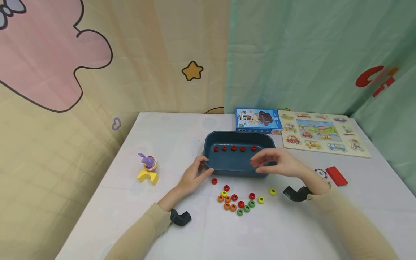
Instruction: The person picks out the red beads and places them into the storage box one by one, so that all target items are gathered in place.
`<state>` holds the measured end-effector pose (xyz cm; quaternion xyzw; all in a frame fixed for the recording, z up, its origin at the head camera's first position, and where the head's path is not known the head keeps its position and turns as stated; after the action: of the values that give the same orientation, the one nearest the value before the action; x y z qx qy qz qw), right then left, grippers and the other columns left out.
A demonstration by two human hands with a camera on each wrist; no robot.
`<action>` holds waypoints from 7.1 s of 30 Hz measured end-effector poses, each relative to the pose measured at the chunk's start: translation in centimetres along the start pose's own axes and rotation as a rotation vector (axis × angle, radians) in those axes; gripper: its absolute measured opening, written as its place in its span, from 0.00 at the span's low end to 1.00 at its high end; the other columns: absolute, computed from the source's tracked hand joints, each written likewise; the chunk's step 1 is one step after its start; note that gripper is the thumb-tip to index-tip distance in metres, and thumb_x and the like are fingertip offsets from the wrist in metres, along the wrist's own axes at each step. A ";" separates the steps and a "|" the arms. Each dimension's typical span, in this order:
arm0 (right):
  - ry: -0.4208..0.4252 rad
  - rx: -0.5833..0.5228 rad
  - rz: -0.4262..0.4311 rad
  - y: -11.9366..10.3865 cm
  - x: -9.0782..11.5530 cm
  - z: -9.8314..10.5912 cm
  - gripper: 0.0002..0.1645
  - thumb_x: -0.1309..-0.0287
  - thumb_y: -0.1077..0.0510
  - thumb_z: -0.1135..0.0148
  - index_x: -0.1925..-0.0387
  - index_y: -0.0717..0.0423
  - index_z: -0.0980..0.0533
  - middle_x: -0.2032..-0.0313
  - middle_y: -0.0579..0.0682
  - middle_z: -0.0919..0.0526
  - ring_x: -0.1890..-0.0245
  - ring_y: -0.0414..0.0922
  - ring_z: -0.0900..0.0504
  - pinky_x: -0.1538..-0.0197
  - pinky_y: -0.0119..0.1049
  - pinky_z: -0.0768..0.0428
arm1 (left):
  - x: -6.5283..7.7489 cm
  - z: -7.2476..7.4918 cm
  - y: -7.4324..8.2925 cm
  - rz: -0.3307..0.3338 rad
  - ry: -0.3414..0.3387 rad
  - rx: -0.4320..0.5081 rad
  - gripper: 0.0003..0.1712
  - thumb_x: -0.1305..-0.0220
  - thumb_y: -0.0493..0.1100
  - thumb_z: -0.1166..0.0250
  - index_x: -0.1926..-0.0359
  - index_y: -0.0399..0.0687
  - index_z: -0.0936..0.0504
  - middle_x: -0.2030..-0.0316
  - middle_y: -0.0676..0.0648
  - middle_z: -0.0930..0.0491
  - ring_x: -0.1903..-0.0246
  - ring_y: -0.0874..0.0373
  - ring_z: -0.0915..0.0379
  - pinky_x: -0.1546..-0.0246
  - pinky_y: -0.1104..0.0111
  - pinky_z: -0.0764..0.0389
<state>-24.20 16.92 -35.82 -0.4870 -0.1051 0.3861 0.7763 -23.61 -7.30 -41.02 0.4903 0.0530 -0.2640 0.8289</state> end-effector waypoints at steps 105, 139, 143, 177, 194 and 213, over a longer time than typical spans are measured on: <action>-0.278 0.077 -0.239 8.1 -15.3 -5.3 0.15 0.53 0.64 0.34 0.60 0.58 0.23 0.63 0.50 0.18 0.63 0.42 0.20 0.59 0.34 0.23 | 0.0 -0.8 -3.2 -0.045 0.002 -0.035 0.22 0.40 0.44 0.41 0.48 0.50 0.39 0.35 0.41 0.49 0.40 0.54 0.44 0.45 0.59 0.36; -0.050 -0.027 -0.087 -0.6 -2.5 -9.6 0.18 0.50 0.67 0.39 0.54 0.63 0.27 0.56 0.58 0.22 0.54 0.52 0.26 0.50 0.50 0.30 | -0.1 -0.5 -1.6 -0.067 0.010 -0.005 0.21 0.40 0.41 0.41 0.48 0.42 0.38 0.36 0.36 0.48 0.41 0.49 0.41 0.46 0.55 0.36; -0.059 -0.018 -0.130 0.2 -2.4 -9.9 0.18 0.49 0.67 0.39 0.53 0.63 0.28 0.55 0.56 0.22 0.53 0.49 0.26 0.48 0.45 0.30 | -0.1 0.0 0.2 -0.053 -0.004 0.006 0.20 0.40 0.38 0.42 0.50 0.38 0.39 0.37 0.32 0.48 0.41 0.46 0.43 0.45 0.55 0.38; 0.006 0.153 0.031 -2.0 -2.3 -8.0 0.15 0.53 0.56 0.33 0.59 0.49 0.23 0.63 0.41 0.20 0.66 0.39 0.23 0.65 0.33 0.23 | 0.0 0.1 0.4 -0.037 -0.016 0.011 0.21 0.39 0.39 0.42 0.49 0.35 0.38 0.36 0.33 0.48 0.44 0.48 0.39 0.46 0.55 0.36; -0.088 0.152 -0.073 -0.6 -10.9 -1.2 0.20 0.50 0.54 0.35 0.55 0.58 0.25 0.60 0.45 0.21 0.61 0.41 0.23 0.57 0.38 0.24 | 0.1 -0.1 0.1 -0.023 -0.020 0.001 0.20 0.39 0.40 0.43 0.49 0.38 0.38 0.36 0.35 0.48 0.45 0.48 0.38 0.46 0.57 0.35; -0.199 0.077 -0.222 7.4 -13.2 -2.7 0.19 0.53 0.61 0.34 0.57 0.61 0.25 0.64 0.51 0.20 0.66 0.45 0.22 0.60 0.36 0.23 | -0.1 0.0 0.0 -0.039 -0.007 -0.002 0.21 0.40 0.38 0.42 0.49 0.38 0.38 0.36 0.33 0.49 0.41 0.47 0.43 0.45 0.55 0.37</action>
<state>-35.42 7.49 -40.61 -0.4018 -0.2198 0.3478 0.8181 -23.66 -7.28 -41.03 0.4872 0.0598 -0.2817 0.8244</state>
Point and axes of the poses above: each hand's wrist, its own x-axis away from the middle knuckle, its own z-axis out of the back of the hand, y = z × x, the point moved 7 cm from there along -x, towards the middle knuckle
